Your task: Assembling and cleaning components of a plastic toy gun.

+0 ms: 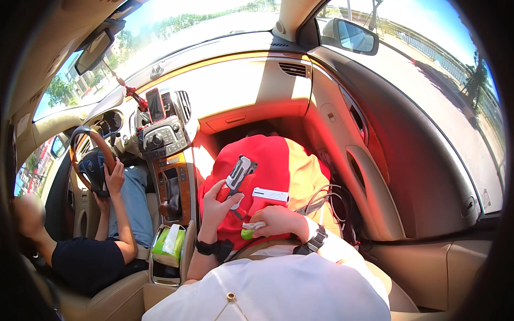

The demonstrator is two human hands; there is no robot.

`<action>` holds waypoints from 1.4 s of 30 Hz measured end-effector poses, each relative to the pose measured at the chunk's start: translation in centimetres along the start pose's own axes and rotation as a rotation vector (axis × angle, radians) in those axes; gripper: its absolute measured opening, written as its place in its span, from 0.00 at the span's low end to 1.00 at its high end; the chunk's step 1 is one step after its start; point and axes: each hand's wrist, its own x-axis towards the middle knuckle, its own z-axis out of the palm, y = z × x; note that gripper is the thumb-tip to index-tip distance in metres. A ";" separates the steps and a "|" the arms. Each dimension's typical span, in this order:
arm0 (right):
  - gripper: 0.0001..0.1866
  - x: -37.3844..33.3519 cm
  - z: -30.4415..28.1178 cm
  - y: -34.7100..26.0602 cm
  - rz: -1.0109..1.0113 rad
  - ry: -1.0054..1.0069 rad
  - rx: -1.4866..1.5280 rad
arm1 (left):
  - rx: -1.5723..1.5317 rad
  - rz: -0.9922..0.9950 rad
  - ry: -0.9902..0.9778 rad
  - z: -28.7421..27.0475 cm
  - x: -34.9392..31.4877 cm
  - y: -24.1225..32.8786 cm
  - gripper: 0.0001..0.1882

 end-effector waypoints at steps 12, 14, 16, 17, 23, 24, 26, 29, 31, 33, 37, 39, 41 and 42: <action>0.18 -0.2 -4.6 1.5 0.174 0.976 0.804 | 0.015 -0.082 -0.247 1.8 -0.7 1.3 0.21; 0.17 2.0 -1.7 1.0 -0.059 1.064 0.635 | 0.073 -0.035 -0.353 1.1 -1.5 0.6 0.22; 0.13 2.9 -0.9 0.2 -0.052 1.086 0.431 | 0.037 -0.126 -0.394 0.3 -1.8 1.3 0.23; 0.13 3.0 -1.0 -0.1 -0.055 1.081 0.427 | 0.043 -0.114 -0.418 -0.2 -1.7 1.2 0.23; 0.10 2.4 -1.6 0.3 0.009 1.269 0.741 | -0.369 -0.169 -0.377 -1.0 -2.0 2.1 0.29; 0.10 2.5 -1.5 0.1 0.005 1.264 0.739 | -0.370 -0.165 -0.373 -1.0 -2.1 2.0 0.29; 0.10 2.5 -1.1 -0.4 0.064 1.334 0.989 | -0.507 -0.087 -0.263 -0.8 -2.3 2.1 0.27; 0.11 2.7 -0.1 -1.4 0.043 1.338 0.881 | -0.536 -0.079 -0.237 -0.2 -2.8 1.4 0.23; 0.13 2.6 0.1 -1.3 0.004 1.337 0.811 | -0.532 -0.111 -0.205 0.7 -3.4 0.1 0.22; 0.13 2.2 0.0 -0.4 0.014 1.292 0.779 | -0.572 -0.232 -0.306 0.3 -4.1 0.1 0.21; 0.14 1.8 -0.4 0.7 0.041 1.164 0.619 | -0.436 -0.384 -0.550 0.1 -4.3 1.4 0.17; 0.14 2.3 -1.5 -0.5 -0.066 1.226 0.149 | -0.261 -0.389 -0.545 -0.3 -4.1 1.2 0.21; 0.13 1.6 -2.1 -0.6 -0.015 1.284 0.525 | -0.221 -0.204 -0.438 0.2 -4.0 1.4 0.24; 0.13 1.4 -2.2 -0.7 0.038 1.303 0.916 | -0.180 -0.029 -0.320 0.4 -4.1 1.3 0.28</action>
